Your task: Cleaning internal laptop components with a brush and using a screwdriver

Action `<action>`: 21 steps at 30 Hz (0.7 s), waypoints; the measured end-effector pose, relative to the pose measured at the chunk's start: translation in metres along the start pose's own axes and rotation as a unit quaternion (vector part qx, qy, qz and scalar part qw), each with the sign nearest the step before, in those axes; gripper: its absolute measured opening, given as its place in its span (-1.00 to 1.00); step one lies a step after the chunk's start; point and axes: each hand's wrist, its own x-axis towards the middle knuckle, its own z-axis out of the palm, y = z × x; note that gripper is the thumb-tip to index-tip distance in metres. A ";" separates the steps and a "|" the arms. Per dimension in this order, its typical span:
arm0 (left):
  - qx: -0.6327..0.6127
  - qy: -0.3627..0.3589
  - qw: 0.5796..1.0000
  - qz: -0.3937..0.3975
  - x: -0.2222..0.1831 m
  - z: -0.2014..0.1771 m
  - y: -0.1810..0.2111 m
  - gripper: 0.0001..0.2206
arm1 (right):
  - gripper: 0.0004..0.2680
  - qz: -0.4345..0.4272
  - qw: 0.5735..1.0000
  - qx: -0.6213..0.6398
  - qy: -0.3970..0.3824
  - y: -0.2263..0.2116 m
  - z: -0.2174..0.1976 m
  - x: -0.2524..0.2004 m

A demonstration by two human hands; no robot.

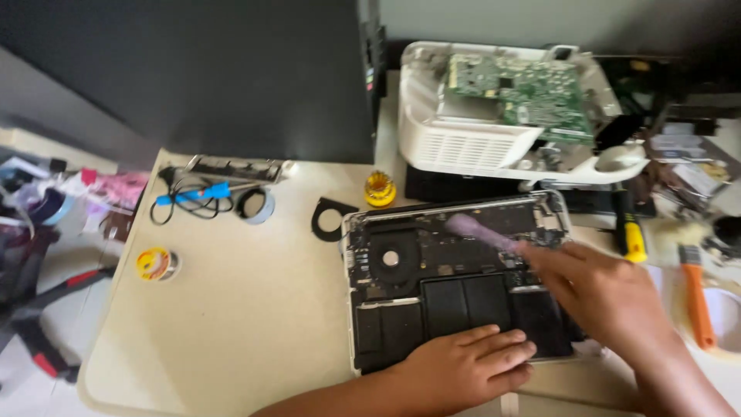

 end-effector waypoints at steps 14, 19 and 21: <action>-0.211 -0.101 0.972 -0.038 0.009 -0.012 -0.013 -0.50 | -0.85 0.051 0.951 0.248 -0.179 0.057 0.012 -0.046; -0.478 -0.033 0.861 -0.168 0.022 -0.057 -0.027 -0.57 | -0.74 0.139 0.936 0.155 -0.282 0.067 0.006 -0.049; -0.454 0.069 0.865 -0.204 0.021 -0.076 -0.037 -0.68 | -0.74 -0.094 0.903 0.281 -0.309 0.058 -0.003 -0.058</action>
